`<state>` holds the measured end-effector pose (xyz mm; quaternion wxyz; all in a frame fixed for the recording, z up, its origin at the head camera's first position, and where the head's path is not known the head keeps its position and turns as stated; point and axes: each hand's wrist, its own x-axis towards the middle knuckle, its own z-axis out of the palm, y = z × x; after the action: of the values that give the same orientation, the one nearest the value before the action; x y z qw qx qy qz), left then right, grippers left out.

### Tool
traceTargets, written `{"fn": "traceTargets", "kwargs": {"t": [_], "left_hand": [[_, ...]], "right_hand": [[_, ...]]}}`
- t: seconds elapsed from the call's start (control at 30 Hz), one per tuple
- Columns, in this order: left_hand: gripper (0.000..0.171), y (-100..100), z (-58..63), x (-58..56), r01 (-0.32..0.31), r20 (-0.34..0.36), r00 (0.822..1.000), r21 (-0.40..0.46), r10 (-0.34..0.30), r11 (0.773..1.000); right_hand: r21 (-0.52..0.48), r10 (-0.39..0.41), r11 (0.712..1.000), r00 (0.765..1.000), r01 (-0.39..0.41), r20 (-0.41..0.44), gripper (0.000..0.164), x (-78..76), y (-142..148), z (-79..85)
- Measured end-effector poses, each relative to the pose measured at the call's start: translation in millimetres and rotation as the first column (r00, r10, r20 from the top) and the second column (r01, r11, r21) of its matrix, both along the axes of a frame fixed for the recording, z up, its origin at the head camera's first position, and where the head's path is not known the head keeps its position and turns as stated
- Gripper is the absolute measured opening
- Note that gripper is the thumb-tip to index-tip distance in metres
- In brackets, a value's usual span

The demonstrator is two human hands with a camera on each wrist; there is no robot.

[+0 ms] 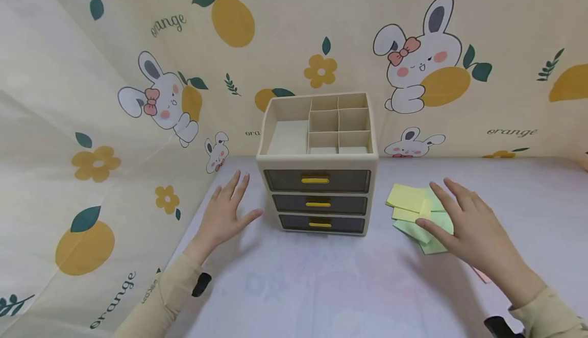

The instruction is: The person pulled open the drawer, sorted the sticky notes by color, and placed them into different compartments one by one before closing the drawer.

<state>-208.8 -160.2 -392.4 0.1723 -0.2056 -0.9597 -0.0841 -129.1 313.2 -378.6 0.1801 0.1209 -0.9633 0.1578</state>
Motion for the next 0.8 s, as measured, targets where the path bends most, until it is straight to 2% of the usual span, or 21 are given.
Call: {"fn": "traceTargets", "kwargs": {"t": [0.1,0.2,0.3,0.37,0.47,0.57,0.7,0.77,0.8], "left_hand": [[0.082,0,5.1,-0.2,0.033,-0.092,0.995,0.074,-0.027,0.997],[0.074,1,12.7,-1.2,0.066,-0.154,0.987,0.143,-0.044,0.988],[0.067,5,23.6,-2.5,0.086,-0.176,0.983,0.225,-0.047,0.971],[0.066,9,32.8,-2.6,0.09,-0.159,0.986,0.29,-0.045,0.953],[0.067,16,46.7,-3.1,0.088,-0.099,0.994,0.393,-0.052,0.915],[0.067,24,59.2,-5.0,0.092,-0.029,0.996,0.502,-0.089,0.86],[0.063,32,71.0,-10.5,0.127,0.016,0.985,0.611,-0.172,0.782],[0.06,36,74.6,-13.9,0.157,0.017,0.976,0.642,-0.218,0.751],[0.058,37,75.8,-15.7,0.169,0.014,0.972,0.648,-0.233,0.743]], "right_hand": [[-0.111,0.034,0.993,0.998,-0.039,-0.047,0.07,1.3,-10,8.3],[-0.168,0.037,0.984,0.995,-0.052,-0.089,0.06,4.8,-21,16.5],[-0.19,0.035,0.979,0.983,-0.07,-0.18,0.054,7.3,-34,25.4],[-0.212,0.048,0.972,0.967,-0.103,-0.251,0.052,8.0,-44,31.4],[-0.26,0.07,0.951,0.937,-0.165,-0.342,0.048,6.1,-58,37.5],[-0.35,0.085,0.911,0.929,-0.219,-0.361,0.043,2.5,-72,41.2],[-0.459,0.085,0.859,0.947,-0.228,-0.31,0.036,-2.6,-90,45.5],[-0.494,0.083,0.841,0.955,-0.22,-0.284,0.033,-5.1,-99,47.7],[-0.509,0.084,0.833,0.959,-0.216,-0.269,0.032,-6.2,-103,48.6]]}}
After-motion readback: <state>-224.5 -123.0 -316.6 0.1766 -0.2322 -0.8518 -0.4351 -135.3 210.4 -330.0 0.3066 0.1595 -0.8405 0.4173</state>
